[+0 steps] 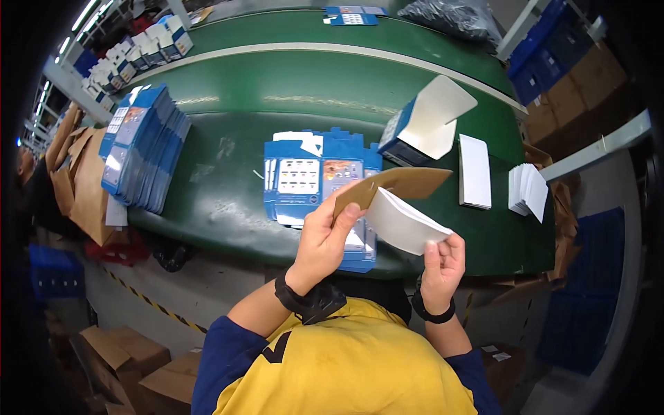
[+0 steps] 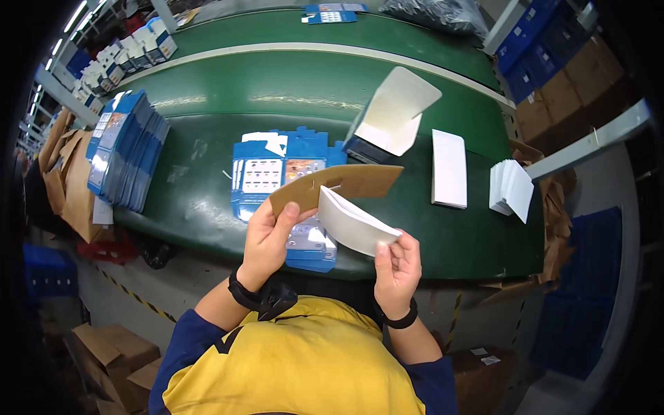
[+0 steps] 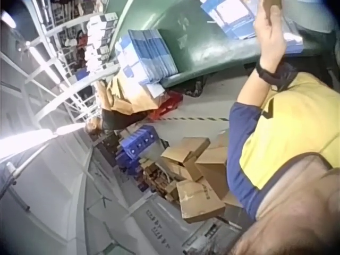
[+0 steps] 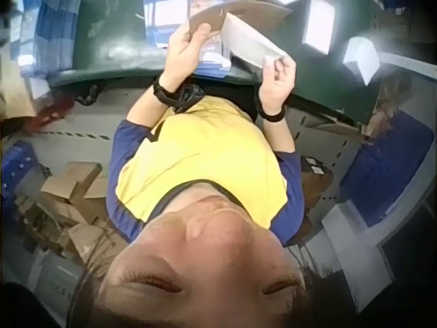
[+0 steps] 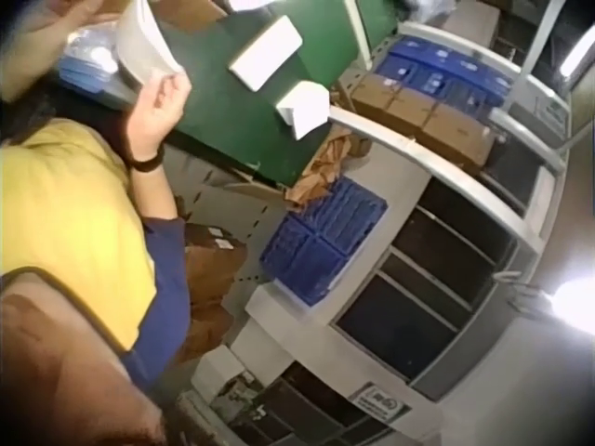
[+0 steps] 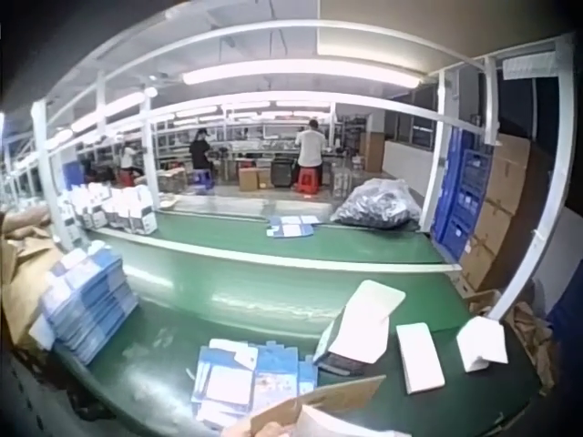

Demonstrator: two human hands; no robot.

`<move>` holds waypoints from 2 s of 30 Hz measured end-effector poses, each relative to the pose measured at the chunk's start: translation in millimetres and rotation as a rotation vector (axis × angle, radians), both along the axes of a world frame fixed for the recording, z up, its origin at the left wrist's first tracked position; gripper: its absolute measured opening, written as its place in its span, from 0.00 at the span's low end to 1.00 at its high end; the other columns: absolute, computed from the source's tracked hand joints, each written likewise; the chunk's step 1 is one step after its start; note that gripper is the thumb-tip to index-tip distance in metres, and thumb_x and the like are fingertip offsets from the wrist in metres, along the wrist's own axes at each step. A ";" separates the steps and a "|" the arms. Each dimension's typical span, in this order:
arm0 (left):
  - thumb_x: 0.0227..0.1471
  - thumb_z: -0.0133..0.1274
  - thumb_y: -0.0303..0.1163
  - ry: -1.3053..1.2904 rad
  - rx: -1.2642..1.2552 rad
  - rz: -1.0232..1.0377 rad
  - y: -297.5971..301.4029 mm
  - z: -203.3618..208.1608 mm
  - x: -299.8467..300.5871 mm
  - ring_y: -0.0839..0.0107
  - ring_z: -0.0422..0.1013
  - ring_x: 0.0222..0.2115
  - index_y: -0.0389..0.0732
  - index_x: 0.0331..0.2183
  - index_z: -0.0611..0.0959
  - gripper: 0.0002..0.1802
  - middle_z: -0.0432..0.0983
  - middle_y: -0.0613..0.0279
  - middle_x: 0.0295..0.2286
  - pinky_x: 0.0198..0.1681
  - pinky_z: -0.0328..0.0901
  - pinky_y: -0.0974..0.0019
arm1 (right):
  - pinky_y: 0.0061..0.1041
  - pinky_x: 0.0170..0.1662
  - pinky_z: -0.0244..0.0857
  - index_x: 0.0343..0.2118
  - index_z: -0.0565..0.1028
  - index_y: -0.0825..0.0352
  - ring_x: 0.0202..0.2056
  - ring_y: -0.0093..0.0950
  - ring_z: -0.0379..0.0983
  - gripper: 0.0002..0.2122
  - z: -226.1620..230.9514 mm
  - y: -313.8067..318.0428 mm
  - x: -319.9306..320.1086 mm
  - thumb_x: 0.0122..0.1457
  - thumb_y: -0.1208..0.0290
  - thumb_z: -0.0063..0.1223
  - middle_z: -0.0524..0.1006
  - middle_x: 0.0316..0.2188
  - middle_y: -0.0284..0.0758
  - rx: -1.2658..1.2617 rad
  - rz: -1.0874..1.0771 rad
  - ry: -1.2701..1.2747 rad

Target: The person folds a blue cardboard box by hand, inserts a white paper manual and a brown cardboard divider, and then places the assembled box onto the table. This process is repeated with additional boxes and components.

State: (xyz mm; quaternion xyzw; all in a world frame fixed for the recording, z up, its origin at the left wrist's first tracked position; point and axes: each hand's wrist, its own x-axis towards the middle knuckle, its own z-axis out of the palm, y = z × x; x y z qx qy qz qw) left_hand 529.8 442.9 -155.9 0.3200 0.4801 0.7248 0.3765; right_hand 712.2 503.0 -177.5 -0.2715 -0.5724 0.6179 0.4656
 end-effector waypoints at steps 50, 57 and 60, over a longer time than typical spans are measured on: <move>0.43 0.63 0.28 -0.656 -0.025 -0.259 -8.5 18.7 -13.1 0.62 0.67 0.47 0.47 0.60 0.47 0.51 0.65 0.49 0.47 0.51 0.62 0.59 | 0.26 0.33 0.71 0.33 0.75 0.73 0.31 0.36 0.78 0.11 34.7 17.9 -25.4 0.47 0.78 0.62 0.78 0.28 0.43 1.049 -0.226 -0.358; 0.34 0.69 0.35 -0.495 0.148 -0.259 -3.6 11.1 -12.6 0.52 0.60 0.53 0.59 0.61 0.34 0.68 0.64 0.49 0.49 0.55 0.57 0.52 | 0.30 0.39 0.70 0.40 0.76 0.70 0.39 0.39 0.76 0.15 26.0 -0.6 -36.0 0.46 0.82 0.52 0.77 0.36 0.43 1.142 -0.097 -0.450; 0.33 0.69 0.34 -0.377 0.171 -0.195 -4.7 10.2 -18.8 0.53 0.62 0.52 0.59 0.61 0.32 0.70 0.65 0.50 0.49 0.55 0.58 0.52 | 0.33 0.45 0.67 0.40 0.75 0.71 0.44 0.42 0.73 0.19 30.0 4.8 -36.0 0.42 0.73 0.64 0.74 0.44 0.47 1.192 -0.033 -0.565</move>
